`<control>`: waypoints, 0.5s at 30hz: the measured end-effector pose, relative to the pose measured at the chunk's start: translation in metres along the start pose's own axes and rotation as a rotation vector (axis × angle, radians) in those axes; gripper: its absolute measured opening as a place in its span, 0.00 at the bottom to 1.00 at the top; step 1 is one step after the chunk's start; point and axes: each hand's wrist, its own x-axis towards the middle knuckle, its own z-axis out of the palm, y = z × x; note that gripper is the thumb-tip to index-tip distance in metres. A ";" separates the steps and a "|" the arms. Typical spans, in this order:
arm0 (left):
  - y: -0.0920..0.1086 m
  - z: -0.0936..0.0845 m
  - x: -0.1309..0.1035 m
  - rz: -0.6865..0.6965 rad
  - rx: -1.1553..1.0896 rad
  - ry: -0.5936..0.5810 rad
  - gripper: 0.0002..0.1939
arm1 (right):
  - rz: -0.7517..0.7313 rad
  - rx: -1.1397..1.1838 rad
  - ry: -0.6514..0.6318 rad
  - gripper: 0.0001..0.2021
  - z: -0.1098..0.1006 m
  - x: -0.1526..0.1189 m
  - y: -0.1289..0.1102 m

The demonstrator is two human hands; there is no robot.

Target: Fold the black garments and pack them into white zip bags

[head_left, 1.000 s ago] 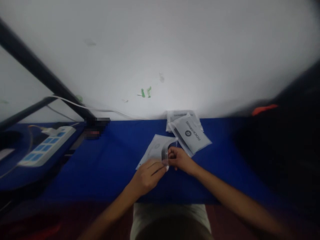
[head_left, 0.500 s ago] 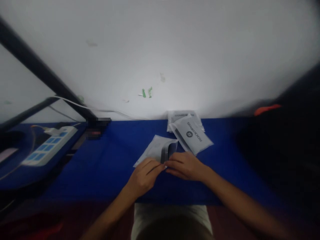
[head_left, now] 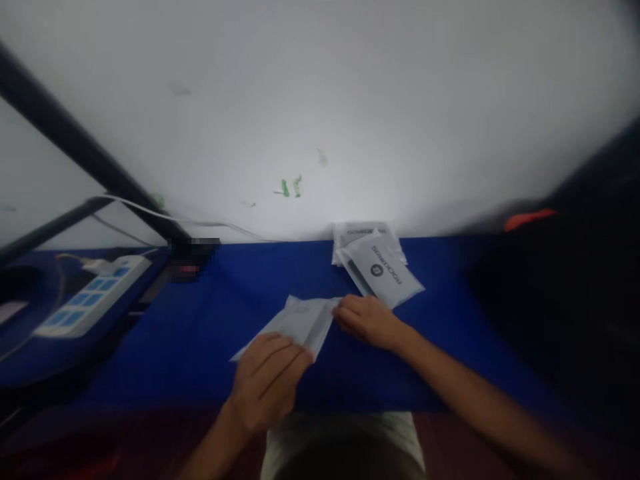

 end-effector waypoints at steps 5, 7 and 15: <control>0.008 -0.019 0.012 -0.014 -0.005 0.020 0.08 | 0.097 -0.023 -0.093 0.05 -0.001 0.001 0.010; 0.013 -0.022 0.015 0.001 -0.053 0.002 0.09 | 0.053 0.050 -0.055 0.08 -0.002 0.002 0.003; 0.027 -0.012 -0.014 0.128 -0.123 -0.014 0.07 | -0.044 0.194 0.357 0.09 -0.014 -0.007 -0.014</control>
